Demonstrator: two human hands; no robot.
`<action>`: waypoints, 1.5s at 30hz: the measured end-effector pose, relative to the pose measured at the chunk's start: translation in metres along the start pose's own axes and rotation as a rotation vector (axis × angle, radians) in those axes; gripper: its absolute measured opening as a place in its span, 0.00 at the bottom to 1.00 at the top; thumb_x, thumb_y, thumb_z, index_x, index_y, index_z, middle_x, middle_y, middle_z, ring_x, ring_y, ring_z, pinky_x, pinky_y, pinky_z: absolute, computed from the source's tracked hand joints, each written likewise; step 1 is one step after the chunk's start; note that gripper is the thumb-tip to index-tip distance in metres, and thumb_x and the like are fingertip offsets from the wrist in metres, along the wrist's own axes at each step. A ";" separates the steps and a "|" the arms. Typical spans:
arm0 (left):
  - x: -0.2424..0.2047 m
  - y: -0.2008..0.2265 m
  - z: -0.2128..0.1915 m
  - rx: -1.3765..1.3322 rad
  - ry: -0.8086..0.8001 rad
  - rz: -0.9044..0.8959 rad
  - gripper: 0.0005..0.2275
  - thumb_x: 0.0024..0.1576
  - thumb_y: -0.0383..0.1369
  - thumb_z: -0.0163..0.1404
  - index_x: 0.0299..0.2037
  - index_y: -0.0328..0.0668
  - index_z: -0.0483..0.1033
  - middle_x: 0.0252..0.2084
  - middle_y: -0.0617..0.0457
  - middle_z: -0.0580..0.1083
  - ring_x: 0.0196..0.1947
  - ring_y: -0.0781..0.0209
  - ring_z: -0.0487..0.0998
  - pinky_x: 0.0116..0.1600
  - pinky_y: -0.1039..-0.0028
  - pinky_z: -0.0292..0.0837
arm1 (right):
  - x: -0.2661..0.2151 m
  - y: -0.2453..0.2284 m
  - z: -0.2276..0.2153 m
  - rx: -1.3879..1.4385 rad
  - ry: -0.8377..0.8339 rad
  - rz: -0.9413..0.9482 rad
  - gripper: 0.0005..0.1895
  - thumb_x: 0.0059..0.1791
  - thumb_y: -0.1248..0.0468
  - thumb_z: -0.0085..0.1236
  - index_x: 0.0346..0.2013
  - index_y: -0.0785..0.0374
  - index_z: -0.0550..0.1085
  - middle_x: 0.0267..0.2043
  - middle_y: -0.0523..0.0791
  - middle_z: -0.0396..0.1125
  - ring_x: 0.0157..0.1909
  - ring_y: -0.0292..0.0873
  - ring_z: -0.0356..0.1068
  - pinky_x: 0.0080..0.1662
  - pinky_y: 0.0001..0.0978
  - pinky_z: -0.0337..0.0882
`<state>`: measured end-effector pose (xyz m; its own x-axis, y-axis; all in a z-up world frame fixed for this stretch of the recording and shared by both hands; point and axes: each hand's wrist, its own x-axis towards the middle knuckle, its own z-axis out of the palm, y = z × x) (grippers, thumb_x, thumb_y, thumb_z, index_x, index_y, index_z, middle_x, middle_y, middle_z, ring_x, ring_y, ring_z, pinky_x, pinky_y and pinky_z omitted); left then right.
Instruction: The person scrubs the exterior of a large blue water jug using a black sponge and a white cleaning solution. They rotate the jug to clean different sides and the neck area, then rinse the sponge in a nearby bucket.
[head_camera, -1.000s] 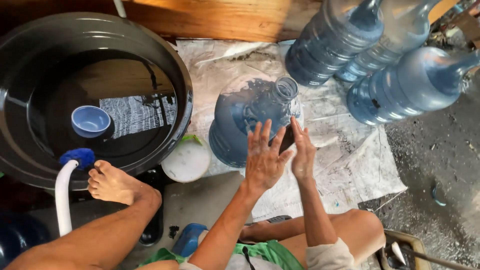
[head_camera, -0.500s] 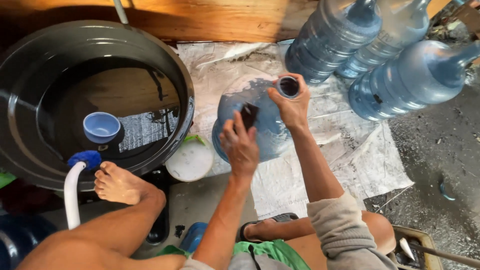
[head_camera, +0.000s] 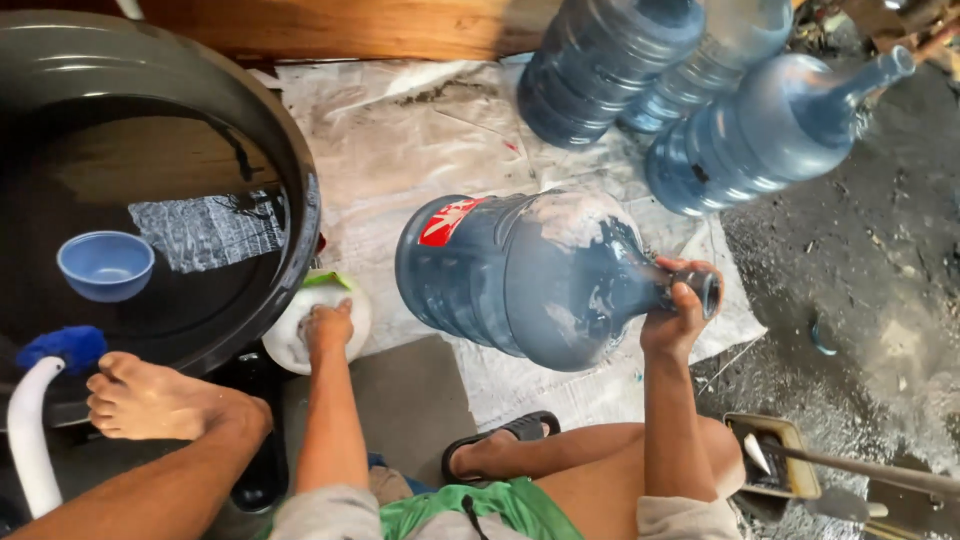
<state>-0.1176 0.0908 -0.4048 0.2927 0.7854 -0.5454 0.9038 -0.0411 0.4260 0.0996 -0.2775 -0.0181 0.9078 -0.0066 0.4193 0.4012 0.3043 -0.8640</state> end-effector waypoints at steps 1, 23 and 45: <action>0.008 -0.005 0.005 0.012 -0.004 0.004 0.30 0.49 0.57 0.48 0.45 0.33 0.68 0.42 0.34 0.74 0.46 0.33 0.74 0.46 0.47 0.69 | -0.003 -0.001 -0.001 -0.003 0.012 0.004 0.19 0.39 0.60 0.57 0.40 0.60 0.64 0.34 0.50 0.66 0.42 0.45 0.71 0.46 0.34 0.70; -0.256 0.349 -0.148 -0.265 -0.028 1.010 0.22 0.53 0.43 0.43 0.60 0.62 0.61 0.52 0.41 0.67 0.55 0.41 0.68 0.54 0.52 0.64 | 0.003 -0.025 0.086 0.125 0.238 0.085 0.15 0.33 0.62 0.48 0.33 0.59 0.66 0.28 0.45 0.59 0.35 0.41 0.64 0.45 0.33 0.69; -0.362 0.250 -0.133 -0.379 0.492 1.044 0.23 0.52 0.34 0.47 0.61 0.55 0.64 0.62 0.35 0.60 0.59 0.31 0.62 0.59 0.47 0.60 | 0.042 0.018 0.103 -0.183 0.223 -0.029 0.04 0.37 0.67 0.50 0.25 0.64 0.68 0.19 0.49 0.62 0.27 0.41 0.63 0.34 0.29 0.64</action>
<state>-0.0385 -0.1214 -0.0051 0.6014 0.6362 0.4833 0.1310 -0.6752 0.7259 0.1319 -0.1739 0.0129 0.8921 -0.2284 0.3898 0.4239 0.1246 -0.8971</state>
